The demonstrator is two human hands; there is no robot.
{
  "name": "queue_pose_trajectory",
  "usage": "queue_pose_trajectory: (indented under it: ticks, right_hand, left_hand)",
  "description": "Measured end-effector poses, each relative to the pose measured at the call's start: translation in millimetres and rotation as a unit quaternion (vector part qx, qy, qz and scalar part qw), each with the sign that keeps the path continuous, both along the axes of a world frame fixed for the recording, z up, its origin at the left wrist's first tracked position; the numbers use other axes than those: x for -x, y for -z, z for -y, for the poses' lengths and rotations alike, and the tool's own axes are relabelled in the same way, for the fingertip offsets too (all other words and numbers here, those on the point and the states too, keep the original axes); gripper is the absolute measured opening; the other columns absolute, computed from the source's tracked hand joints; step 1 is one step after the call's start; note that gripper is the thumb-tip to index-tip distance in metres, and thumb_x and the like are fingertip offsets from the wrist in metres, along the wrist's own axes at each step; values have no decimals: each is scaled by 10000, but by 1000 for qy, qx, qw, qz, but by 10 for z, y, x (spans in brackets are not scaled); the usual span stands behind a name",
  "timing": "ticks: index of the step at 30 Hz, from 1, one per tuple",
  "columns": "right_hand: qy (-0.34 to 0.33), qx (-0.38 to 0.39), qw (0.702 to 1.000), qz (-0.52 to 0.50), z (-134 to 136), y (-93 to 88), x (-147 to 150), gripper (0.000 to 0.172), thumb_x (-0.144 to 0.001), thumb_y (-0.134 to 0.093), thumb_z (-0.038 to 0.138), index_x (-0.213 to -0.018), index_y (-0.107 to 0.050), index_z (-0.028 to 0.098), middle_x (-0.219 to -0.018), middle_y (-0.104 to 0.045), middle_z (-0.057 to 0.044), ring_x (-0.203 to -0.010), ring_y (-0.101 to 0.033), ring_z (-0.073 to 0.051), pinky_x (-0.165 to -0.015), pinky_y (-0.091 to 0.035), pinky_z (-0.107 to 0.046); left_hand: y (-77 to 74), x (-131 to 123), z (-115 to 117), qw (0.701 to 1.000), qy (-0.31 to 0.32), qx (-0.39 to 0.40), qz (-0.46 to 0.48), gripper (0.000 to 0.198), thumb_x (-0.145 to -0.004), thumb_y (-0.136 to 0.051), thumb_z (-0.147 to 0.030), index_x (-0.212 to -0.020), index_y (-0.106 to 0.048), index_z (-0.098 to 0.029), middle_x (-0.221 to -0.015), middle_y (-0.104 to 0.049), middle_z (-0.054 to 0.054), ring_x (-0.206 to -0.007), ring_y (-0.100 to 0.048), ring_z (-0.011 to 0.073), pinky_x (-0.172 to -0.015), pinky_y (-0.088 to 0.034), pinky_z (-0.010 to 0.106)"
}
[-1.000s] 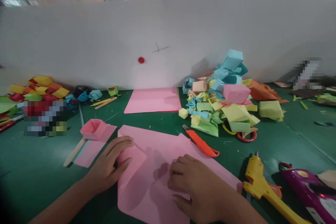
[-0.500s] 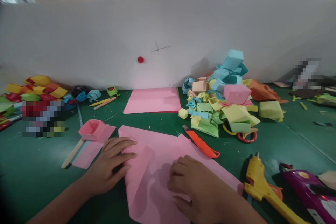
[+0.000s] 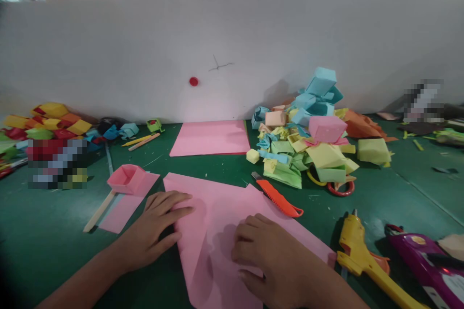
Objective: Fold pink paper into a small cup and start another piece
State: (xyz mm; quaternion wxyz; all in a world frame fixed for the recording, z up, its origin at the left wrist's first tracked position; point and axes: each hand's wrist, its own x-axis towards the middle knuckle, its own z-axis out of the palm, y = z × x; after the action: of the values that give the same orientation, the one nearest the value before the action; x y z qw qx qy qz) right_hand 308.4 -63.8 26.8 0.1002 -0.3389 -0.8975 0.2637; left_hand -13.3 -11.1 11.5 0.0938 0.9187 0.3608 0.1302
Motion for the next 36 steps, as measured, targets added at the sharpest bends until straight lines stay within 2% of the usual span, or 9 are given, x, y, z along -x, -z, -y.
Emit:
queue_pose_trajectory:
  ticks: [4,12,24,28,31,36]
  right_hand:
    - [2,-4,1000,2,-2,-2,4,137,-800,-626,180,-932,-615,217,-974,-585,-48,-885,-505,-220,-741,-358,-367]
    - [4,0,1000,7,-3,2,9,155,-787,-639,176,-933,-609,219,-974,-586,-44,-886,-505,-223,-739,-351,-366]
    - [7,-10,1000,-2,-6,14,6,164,-803,-621,158,-953,-625,222,-975,-603,-55,-891,-525,-225,-738,-365,-364]
    - [14,-11,1000,2,-8,9,-7,163,-809,-617,150,-954,-630,223,-969,-605,-57,-881,-536,-224,-740,-391,-368]
    - [27,-6,1000,4,-17,-2,-18,175,-814,-624,148,-971,-646,223,-1041,-618,-68,-952,-558,-234,-797,-433,-387]
    - [39,-4,999,4,-40,-8,-51,224,-835,-636,183,-1048,-681,234,-1276,-621,-94,-1178,-547,-287,-966,-452,-454]
  left_hand:
    - [-7,-20,-5,1000,15,7,-14,519,-968,-549,-454,-1464,-483,-316,-1491,-510,69,-1353,-436,318,-1115,-318,495]
    - [-21,-41,-12,999,25,10,-42,540,-994,-511,-455,-1510,-411,-328,-1525,-481,56,-1389,-406,308,-1134,-284,497]
    - [-19,-35,-9,999,24,6,-35,543,-991,-514,-466,-1507,-426,-322,-1510,-502,60,-1377,-429,310,-1127,-312,486]
    - [-4,-21,-1,999,17,1,-46,578,-990,-512,-503,-1525,-390,-319,-1541,-474,63,-1411,-407,322,-1161,-234,527]
    - [20,-7,1,998,18,-6,-55,613,-989,-510,-525,-1543,-349,-318,-1579,-421,68,-1445,-371,337,-1182,-162,561]
    - [29,-15,-2,997,33,-6,-73,627,-999,-486,-537,-1559,-317,-311,-1617,-348,80,-1483,-306,334,-1192,-98,571]
